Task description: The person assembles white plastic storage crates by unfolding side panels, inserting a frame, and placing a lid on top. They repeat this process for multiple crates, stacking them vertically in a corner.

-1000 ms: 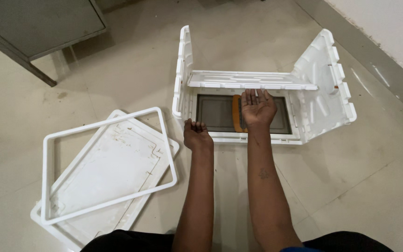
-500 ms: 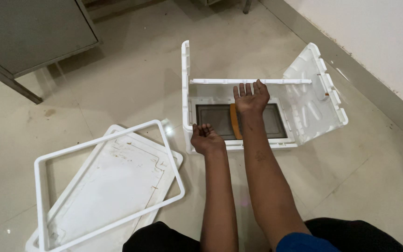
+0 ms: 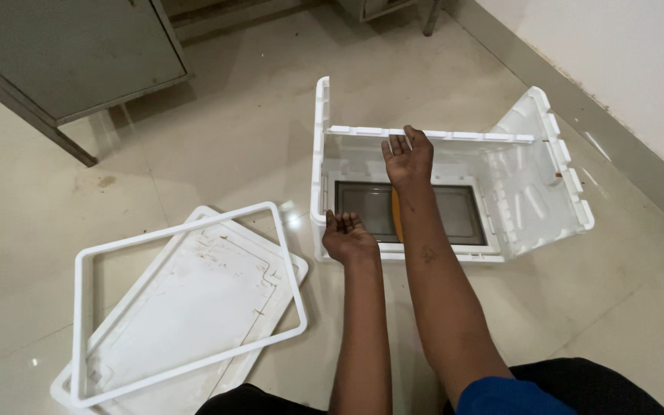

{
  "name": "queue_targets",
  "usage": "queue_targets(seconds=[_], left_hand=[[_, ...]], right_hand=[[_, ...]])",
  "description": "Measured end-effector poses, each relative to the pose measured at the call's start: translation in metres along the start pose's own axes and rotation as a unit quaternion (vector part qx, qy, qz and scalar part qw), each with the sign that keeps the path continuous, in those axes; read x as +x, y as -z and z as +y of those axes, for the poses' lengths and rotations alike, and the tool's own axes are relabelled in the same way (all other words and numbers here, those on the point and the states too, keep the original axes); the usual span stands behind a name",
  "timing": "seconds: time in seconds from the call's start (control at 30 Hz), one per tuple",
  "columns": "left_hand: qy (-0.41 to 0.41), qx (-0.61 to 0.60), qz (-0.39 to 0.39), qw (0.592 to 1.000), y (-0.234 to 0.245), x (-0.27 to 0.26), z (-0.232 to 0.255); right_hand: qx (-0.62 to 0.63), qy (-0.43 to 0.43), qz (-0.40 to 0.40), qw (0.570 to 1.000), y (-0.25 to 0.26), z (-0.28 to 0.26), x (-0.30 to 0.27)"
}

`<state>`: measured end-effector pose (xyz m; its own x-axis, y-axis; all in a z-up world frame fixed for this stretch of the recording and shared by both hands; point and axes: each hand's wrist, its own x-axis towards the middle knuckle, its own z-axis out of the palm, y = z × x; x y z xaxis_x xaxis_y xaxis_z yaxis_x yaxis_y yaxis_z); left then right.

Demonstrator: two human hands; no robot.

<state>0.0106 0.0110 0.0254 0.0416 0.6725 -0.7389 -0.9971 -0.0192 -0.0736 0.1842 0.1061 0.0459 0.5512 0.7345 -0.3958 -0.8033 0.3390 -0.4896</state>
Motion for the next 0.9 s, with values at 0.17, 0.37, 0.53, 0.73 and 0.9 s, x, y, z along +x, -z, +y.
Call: queue_targets(seconds=[0.17, 0.37, 0.53, 0.73, 0.9], left_hand=[[-0.025, 0.000, -0.029, 0.999, 0.007, 0.009, -0.003], [-0.036, 0.008, -0.044, 0.998, 0.013, 0.012, 0.001], [-0.037, -0.017, -0.043, 0.998, 0.014, 0.016, 0.004], [-0.030, -0.030, -0.067, 0.997, 0.020, 0.015, 0.010], [-0.026, -0.021, -0.041, 0.999, 0.026, 0.011, 0.010]], right_hand=[[0.032, 0.002, -0.056, 0.998, -0.019, 0.004, 0.017], [0.024, -0.012, -0.090, 0.996, -0.039, -0.003, 0.023], [0.005, -0.010, -0.116, 0.993, -0.053, -0.004, 0.025], [0.009, -0.018, -0.141, 0.990, -0.063, -0.008, 0.038], [0.017, -0.020, -0.139, 0.990, -0.067, -0.009, 0.051]])
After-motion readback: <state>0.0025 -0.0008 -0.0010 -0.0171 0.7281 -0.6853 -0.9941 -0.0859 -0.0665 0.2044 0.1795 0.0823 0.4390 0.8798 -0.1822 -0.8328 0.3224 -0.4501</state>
